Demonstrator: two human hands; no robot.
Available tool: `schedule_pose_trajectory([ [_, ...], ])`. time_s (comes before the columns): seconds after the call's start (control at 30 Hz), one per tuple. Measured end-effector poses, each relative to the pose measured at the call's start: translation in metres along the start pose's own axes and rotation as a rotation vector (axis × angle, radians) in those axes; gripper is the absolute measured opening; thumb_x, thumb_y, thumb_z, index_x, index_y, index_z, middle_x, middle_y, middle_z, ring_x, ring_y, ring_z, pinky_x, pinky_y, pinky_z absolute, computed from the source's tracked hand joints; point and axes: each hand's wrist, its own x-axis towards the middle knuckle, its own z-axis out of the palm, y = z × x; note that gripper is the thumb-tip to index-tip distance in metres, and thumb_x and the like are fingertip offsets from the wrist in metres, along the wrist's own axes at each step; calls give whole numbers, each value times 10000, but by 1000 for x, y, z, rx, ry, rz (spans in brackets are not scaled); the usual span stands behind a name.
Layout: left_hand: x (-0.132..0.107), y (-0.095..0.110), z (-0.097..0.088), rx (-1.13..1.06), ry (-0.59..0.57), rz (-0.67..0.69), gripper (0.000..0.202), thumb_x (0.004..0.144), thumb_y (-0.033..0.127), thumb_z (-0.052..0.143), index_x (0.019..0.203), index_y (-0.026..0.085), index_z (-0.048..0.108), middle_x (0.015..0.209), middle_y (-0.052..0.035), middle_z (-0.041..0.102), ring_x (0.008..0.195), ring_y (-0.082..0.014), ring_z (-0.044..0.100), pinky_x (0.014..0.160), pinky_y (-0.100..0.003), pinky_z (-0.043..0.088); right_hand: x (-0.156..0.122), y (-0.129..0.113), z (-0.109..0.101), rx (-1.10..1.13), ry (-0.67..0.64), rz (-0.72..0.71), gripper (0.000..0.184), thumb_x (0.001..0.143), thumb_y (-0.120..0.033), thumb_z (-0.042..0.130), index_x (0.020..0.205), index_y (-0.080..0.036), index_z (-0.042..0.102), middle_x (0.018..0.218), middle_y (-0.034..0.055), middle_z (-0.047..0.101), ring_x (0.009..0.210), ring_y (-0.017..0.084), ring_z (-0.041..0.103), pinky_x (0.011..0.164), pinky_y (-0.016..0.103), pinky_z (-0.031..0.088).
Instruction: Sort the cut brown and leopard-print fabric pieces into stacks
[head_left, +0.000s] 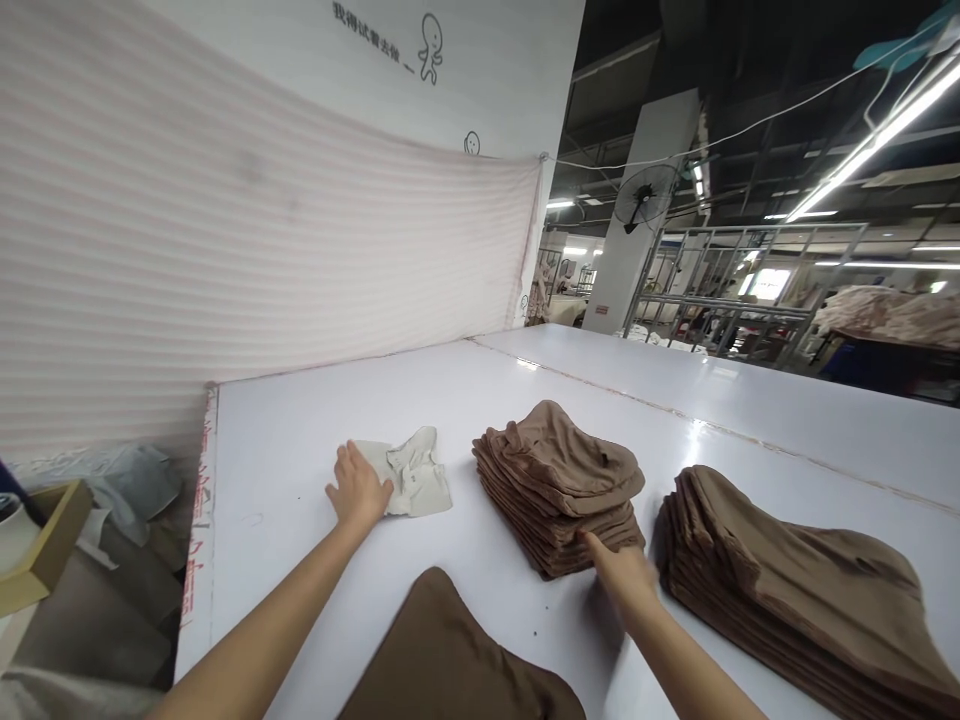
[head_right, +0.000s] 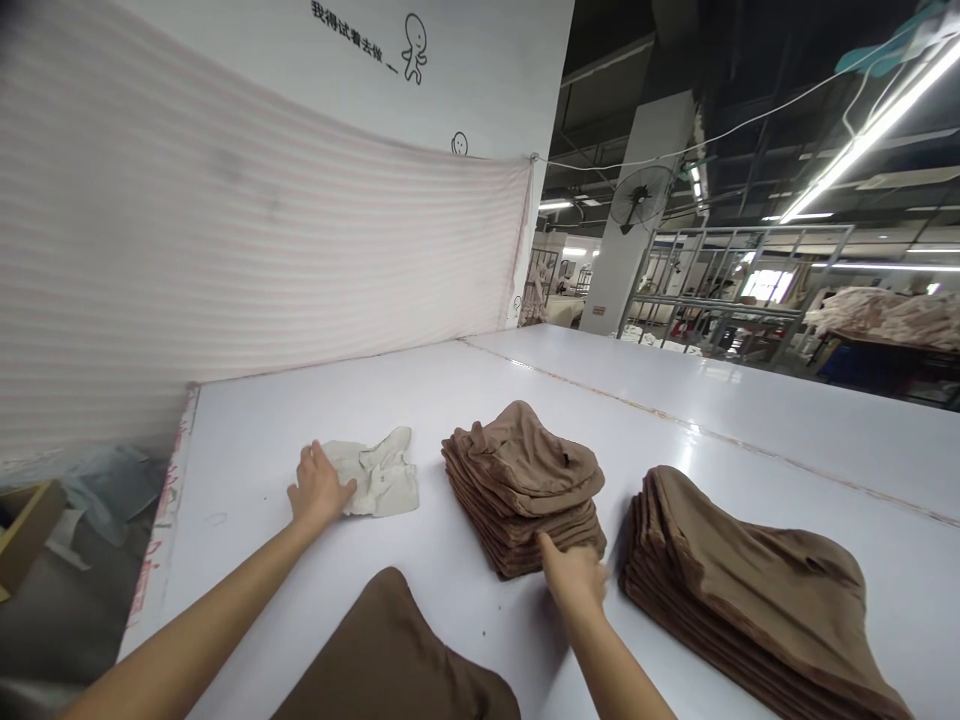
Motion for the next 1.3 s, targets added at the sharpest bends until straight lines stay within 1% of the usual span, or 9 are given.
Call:
schedule_pose_trajectory([
  [0.1,-7,8,12,151,-118,275,720,820,225,575,1420,178,180,1530,-86,36,1391,-276,-14,1118,-520,-18,-17,-14,-16,-252,204,-426,588,885,-349,421,1384,-131,198,1432,183,237,1333,302,204,1036,499,270],
  [0.2,-11,7,33,247,-353,415,569,850,364,540,1351,167,356,1478,-122,256,1365,-292,181,1095,-543,143,-33,-32,-18,-524,107,-987,565,818,-254,521,1350,-321,340,1511,19,174,1391,198,17,1123,420,18],
  [0.27,-16,5,47,287,-456,487,517,870,438,494,1310,177,418,1443,-116,327,1341,-301,245,1078,-576,156,-37,-45,-7,-694,32,-1163,628,745,-242,620,1323,-347,398,1529,14,138,1390,242,-62,1104,470,-80],
  [0.37,-29,10,62,308,-536,611,488,879,466,467,1290,204,447,1427,-91,357,1333,-290,262,1080,-576,142,-29,-58,20,-907,29,-1067,907,620,-354,758,1393,-233,300,1518,146,124,1367,389,-8,1077,587,-17],
  [0.43,-37,16,67,311,-557,670,470,886,464,448,1283,213,457,1414,-86,377,1319,-282,290,1068,-563,184,-18,-62,38,-1018,50,-854,999,587,-392,786,1409,-209,249,1475,188,225,1311,434,218,1016,644,209],
  [0.57,-46,24,72,322,-567,724,533,835,500,493,1290,225,456,1420,-91,377,1320,-290,286,1052,-563,196,0,-54,58,-1095,97,-611,721,785,-319,649,1390,-238,264,1354,141,412,1079,291,532,789,463,512],
  [0.77,-46,23,70,323,-592,748,588,789,549,484,1297,255,460,1433,-91,365,1328,-289,278,1054,-552,185,18,-30,48,-1004,141,-647,468,882,-233,521,1322,-198,367,1086,73,579,890,187,601,707,353,526],
  [1.07,-59,51,87,313,-603,850,539,773,492,571,1227,207,512,1355,-110,447,1251,-309,372,1002,-577,274,29,-49,-5,-672,183,-635,543,848,-342,541,1311,-141,340,1015,74,604,829,181,613,709,358,514],
  [1.3,-64,68,95,326,-597,960,410,771,426,566,1122,212,575,1201,-106,557,1171,-315,438,957,-599,312,13,-59,2,-608,169,-724,597,815,-283,563,1333,-147,298,1084,83,570,919,204,582,763,376,491],
])
